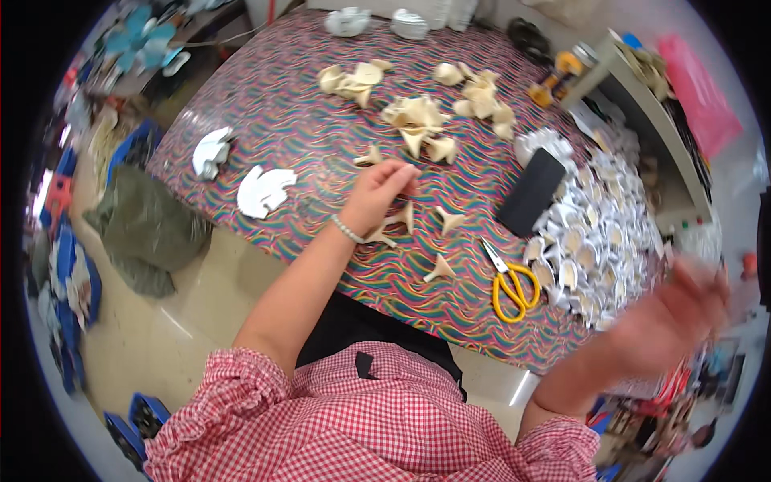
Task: Sorting and arranging white foam and fabric shoe components for manufacturing on a table.
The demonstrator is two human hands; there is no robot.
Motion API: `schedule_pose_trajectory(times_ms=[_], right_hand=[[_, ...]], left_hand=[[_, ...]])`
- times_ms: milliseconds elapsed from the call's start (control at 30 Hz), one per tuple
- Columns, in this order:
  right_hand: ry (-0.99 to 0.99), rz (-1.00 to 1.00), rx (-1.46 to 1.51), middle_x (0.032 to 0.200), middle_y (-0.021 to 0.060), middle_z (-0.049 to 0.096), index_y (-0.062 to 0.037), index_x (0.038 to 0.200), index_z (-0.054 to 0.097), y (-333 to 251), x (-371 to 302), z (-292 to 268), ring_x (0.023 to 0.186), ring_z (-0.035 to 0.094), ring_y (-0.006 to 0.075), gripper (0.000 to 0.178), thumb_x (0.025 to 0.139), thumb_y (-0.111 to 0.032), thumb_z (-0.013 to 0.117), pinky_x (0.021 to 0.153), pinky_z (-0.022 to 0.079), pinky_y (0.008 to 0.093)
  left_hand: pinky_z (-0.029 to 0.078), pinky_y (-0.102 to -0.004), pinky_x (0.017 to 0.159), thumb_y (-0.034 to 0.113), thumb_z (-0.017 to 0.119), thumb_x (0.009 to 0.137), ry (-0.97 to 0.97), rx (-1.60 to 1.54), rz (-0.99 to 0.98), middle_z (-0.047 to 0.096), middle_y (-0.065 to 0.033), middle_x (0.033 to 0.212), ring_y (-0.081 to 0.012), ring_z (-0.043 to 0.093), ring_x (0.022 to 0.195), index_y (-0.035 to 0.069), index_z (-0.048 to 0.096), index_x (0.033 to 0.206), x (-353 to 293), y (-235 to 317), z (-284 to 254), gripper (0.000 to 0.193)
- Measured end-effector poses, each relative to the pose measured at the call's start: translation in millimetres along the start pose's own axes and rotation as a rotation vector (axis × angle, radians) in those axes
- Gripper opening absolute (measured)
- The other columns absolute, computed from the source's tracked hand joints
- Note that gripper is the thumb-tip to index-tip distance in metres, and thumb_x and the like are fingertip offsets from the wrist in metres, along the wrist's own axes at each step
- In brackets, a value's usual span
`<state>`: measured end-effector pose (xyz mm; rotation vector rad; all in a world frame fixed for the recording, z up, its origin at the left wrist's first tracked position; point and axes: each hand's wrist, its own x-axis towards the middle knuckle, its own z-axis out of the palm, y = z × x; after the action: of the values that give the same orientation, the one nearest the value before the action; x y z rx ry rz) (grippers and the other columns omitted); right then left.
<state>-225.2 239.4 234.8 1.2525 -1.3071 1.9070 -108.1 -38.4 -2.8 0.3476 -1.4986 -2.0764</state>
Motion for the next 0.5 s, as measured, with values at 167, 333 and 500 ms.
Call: schedule_pose_trajectory(times_ms=[167,333,500], right_hand=[[-1.005,-0.009,-0.516,0.146,0.0216,0.038,-0.0085,0.142,0.040,132.8,-93.6,164.6,0.131,0.042,0.0372,0.067,0.084,-0.022,0.070,0.104,0.039,0.0435],[-1.083,0.143,-0.510,0.137,0.0212,0.045,-0.0073,0.129,0.054,235.7,-93.6,177.6,0.124,0.046,0.0396,0.050,0.082,-0.019,0.068,0.102,0.040,0.0444],[-0.592,0.022,-0.369,0.096,0.0185,0.059,-0.0003,0.092,0.061,242.9,-74.2,223.7,0.099,0.056,0.0366,0.017,0.081,-0.009,0.052,0.092,0.042,0.0447]], left_hand=[[0.047,-0.0362,0.086,0.012,0.060,0.090,0.355,0.734,0.549,0.066,-0.0107,0.091,-0.0262,0.062,0.091,0.002,0.065,0.102,-19.1,17.9,-22.3,0.017],[0.029,-0.0527,0.107,0.016,0.064,0.085,0.463,1.098,0.416,0.053,-0.0189,0.130,-0.0373,0.045,0.126,0.006,0.053,0.128,11.0,-0.1,-16.1,0.045],[0.027,-0.0427,0.112,0.018,0.061,0.088,0.584,1.046,0.261,0.042,-0.0208,0.143,-0.0350,0.038,0.134,0.003,0.041,0.141,17.8,4.8,-56.6,0.059]])
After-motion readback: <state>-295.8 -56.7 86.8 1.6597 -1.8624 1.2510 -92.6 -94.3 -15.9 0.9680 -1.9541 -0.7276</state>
